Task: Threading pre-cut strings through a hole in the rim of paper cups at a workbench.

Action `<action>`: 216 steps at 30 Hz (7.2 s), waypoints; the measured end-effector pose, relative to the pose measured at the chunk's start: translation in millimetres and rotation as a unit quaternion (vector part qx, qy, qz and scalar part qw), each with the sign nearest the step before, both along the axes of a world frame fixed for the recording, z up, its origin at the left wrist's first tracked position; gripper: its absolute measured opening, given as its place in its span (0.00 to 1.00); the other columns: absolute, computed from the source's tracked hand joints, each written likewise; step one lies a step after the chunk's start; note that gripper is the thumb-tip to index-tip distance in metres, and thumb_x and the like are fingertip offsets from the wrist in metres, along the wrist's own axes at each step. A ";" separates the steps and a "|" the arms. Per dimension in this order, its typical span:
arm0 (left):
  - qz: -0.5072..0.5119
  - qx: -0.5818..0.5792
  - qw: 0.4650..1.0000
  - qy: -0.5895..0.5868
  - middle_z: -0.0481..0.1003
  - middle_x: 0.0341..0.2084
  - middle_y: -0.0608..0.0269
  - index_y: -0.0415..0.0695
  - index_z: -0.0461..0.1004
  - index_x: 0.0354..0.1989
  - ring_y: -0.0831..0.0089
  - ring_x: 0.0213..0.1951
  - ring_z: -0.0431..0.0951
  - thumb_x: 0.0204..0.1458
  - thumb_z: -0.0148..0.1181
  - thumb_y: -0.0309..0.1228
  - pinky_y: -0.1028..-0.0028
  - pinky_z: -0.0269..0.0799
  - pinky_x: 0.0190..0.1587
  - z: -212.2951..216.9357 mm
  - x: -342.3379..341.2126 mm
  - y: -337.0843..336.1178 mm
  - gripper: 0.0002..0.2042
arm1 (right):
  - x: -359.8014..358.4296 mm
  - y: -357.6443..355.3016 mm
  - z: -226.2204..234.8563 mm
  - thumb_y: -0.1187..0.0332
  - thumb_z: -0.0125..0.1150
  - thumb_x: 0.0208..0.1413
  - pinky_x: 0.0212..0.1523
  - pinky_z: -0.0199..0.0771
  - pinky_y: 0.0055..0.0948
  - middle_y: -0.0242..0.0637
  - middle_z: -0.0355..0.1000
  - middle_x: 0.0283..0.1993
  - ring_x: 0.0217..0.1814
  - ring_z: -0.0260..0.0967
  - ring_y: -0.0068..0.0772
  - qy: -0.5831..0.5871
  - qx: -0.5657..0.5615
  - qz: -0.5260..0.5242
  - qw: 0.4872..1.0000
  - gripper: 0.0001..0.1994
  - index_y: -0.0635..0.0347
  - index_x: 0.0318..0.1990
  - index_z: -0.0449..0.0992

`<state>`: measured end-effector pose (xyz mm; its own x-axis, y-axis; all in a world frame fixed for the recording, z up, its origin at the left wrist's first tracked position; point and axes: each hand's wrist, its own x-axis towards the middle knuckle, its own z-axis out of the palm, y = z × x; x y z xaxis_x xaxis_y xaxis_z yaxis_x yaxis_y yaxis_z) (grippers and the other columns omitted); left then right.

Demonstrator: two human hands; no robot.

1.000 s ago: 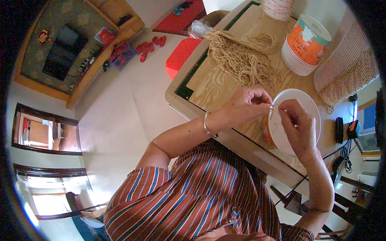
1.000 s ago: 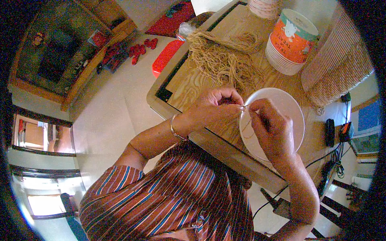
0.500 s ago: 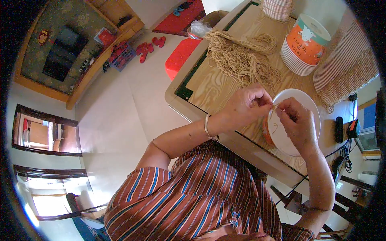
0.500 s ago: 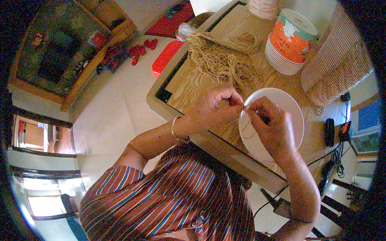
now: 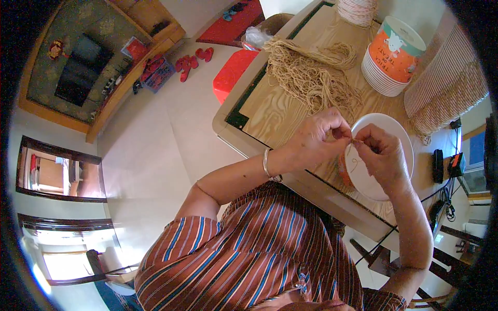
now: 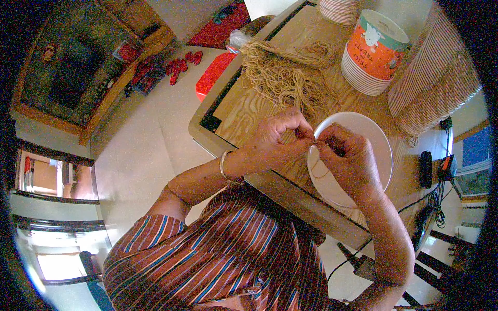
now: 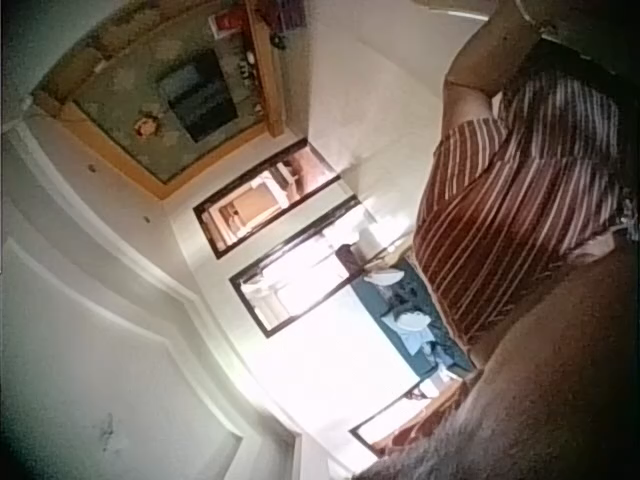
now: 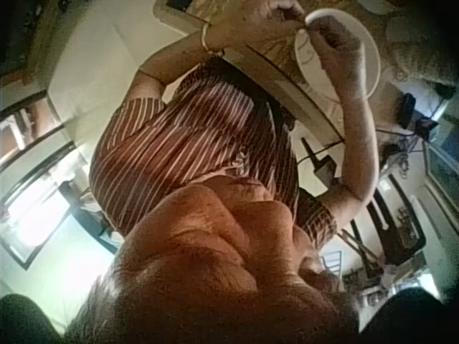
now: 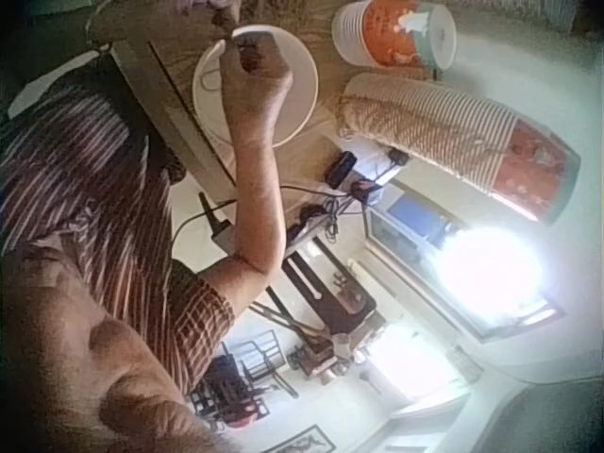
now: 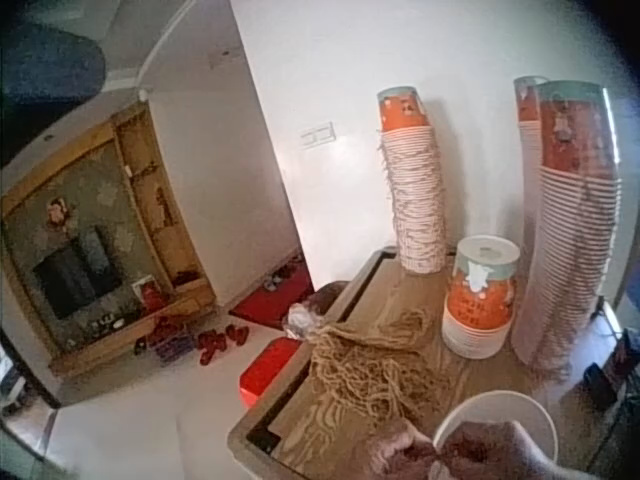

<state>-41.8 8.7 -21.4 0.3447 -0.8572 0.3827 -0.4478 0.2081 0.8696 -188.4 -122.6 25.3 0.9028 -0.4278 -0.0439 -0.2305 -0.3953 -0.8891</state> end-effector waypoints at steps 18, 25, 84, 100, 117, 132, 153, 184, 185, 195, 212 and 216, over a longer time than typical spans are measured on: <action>-0.038 0.014 0.998 0.048 0.73 0.28 0.67 0.42 0.74 0.33 0.78 0.34 0.74 0.51 0.63 0.26 0.76 0.70 0.40 1.8 2.0 -0.5 0.04 | 1.3 -5.9 2.6 0.68 0.60 0.57 0.13 0.56 0.18 0.24 0.67 0.21 0.16 0.58 0.12 0.058 0.109 -0.003 0.992 0.04 0.57 0.35 0.76; -0.113 0.108 0.940 0.304 0.75 0.32 0.73 0.44 0.75 0.37 0.85 0.36 0.73 0.56 0.60 0.26 0.81 0.70 0.41 -9.2 10.3 -3.7 0.03 | 2.0 -3.3 -0.8 0.69 0.60 0.57 0.18 0.61 0.19 0.25 0.68 0.23 0.21 0.61 0.13 0.018 0.079 0.006 0.997 0.04 0.58 0.35 0.73; -0.051 0.007 0.993 0.106 0.73 0.29 0.69 0.43 0.74 0.34 0.79 0.36 0.72 0.52 0.63 0.26 0.76 0.68 0.42 -11.3 -2.1 -2.7 0.04 | -3.7 -15.5 2.2 0.65 0.56 0.59 0.15 0.61 0.20 0.26 0.65 0.20 0.17 0.61 0.17 -0.010 0.263 -0.032 0.964 0.09 0.62 0.34 0.76; -0.025 0.037 0.998 0.052 0.74 0.28 0.67 0.43 0.75 0.33 0.77 0.35 0.74 0.51 0.64 0.28 0.74 0.70 0.41 -0.9 -2.8 1.8 0.05 | -0.1 -4.5 1.4 0.72 0.58 0.58 0.16 0.63 0.18 0.26 0.68 0.23 0.20 0.62 0.14 0.015 0.132 -0.011 0.991 0.03 0.61 0.35 0.75; -0.032 0.040 0.998 0.043 0.73 0.27 0.67 0.42 0.75 0.32 0.77 0.34 0.74 0.50 0.64 0.27 0.74 0.70 0.39 3.8 -0.5 -1.6 0.05 | -2.2 -4.8 -1.3 0.73 0.55 0.59 0.16 0.64 0.19 0.27 0.67 0.24 0.20 0.62 0.14 -0.022 0.099 -0.038 0.994 0.03 0.62 0.35 0.73; -0.024 0.060 0.996 0.059 0.73 0.28 0.67 0.42 0.75 0.32 0.77 0.35 0.73 0.51 0.63 0.27 0.75 0.69 0.41 4.2 -0.4 -3.0 0.04 | -8.4 6.7 5.1 0.75 0.52 0.60 0.15 0.61 0.19 0.27 0.66 0.20 0.17 0.60 0.14 -0.081 0.052 -0.072 0.993 0.13 0.54 0.52 0.67; -0.038 0.038 0.995 0.081 0.75 0.31 0.67 0.43 0.75 0.34 0.78 0.37 0.74 0.53 0.62 0.28 0.75 0.70 0.42 -6.0 3.4 -1.4 0.04 | -4.6 -5.0 10.9 0.67 0.55 0.60 0.18 0.66 0.21 0.30 0.70 0.21 0.20 0.65 0.17 0.037 -0.004 -0.002 0.999 0.09 0.61 0.39 0.78; -0.016 -0.011 0.983 0.185 0.70 0.29 0.71 0.42 0.73 0.33 0.83 0.34 0.70 0.54 0.61 0.24 0.79 0.67 0.38 -31.2 -1.1 10.6 0.02 | 12.7 -8.7 38.8 0.68 0.58 0.53 0.34 0.71 0.43 0.50 0.74 0.30 0.32 0.73 0.52 0.005 -0.285 0.175 0.942 0.07 0.62 0.32 0.77; -0.011 -0.044 0.992 0.116 0.71 0.29 0.69 0.42 0.73 0.33 0.81 0.35 0.70 0.53 0.61 0.24 0.78 0.67 0.39 -32.8 -0.1 10.0 0.03 | 14.3 -8.3 40.2 0.67 0.58 0.52 0.33 0.70 0.44 0.49 0.73 0.29 0.32 0.72 0.53 0.000 -0.301 0.174 0.938 0.07 0.62 0.31 0.77; 0.062 -0.150 0.985 -0.067 0.71 0.29 0.61 0.42 0.71 0.30 0.64 0.34 0.73 0.47 0.61 0.20 0.71 0.70 0.38 -18.7 -14.3 12.7 0.06 | 18.0 -10.4 32.5 0.67 0.56 0.52 0.26 0.65 0.40 0.47 0.68 0.22 0.24 0.66 0.49 0.034 -0.255 0.127 0.958 0.09 0.62 0.25 0.71; 0.095 -0.171 0.979 -0.060 0.67 0.27 0.58 0.40 0.69 0.31 0.60 0.33 0.72 0.48 0.59 0.19 0.69 0.69 0.36 -36.8 -22.1 6.6 0.06 | 21.7 5.0 26.1 0.70 0.58 0.54 0.26 0.64 0.28 0.40 0.69 0.23 0.23 0.65 0.29 -0.026 -0.166 0.115 0.979 0.07 0.64 0.29 0.74; 0.090 -0.149 0.980 -0.102 0.68 0.29 0.57 0.40 0.69 0.33 0.61 0.33 0.72 0.49 0.59 0.19 0.70 0.69 0.37 -46.1 -17.4 7.2 0.06 | 24.6 -3.0 31.7 0.67 0.58 0.55 0.29 0.68 0.30 0.43 0.72 0.25 0.27 0.71 0.33 0.012 -0.156 0.116 0.981 0.08 0.62 0.30 0.76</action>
<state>-59.2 16.0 -67.6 0.3706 -0.6298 0.6826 -0.6580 0.3407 0.6715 -163.8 -125.6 57.1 0.9778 -0.2066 0.0346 -0.1209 -0.6913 -0.7124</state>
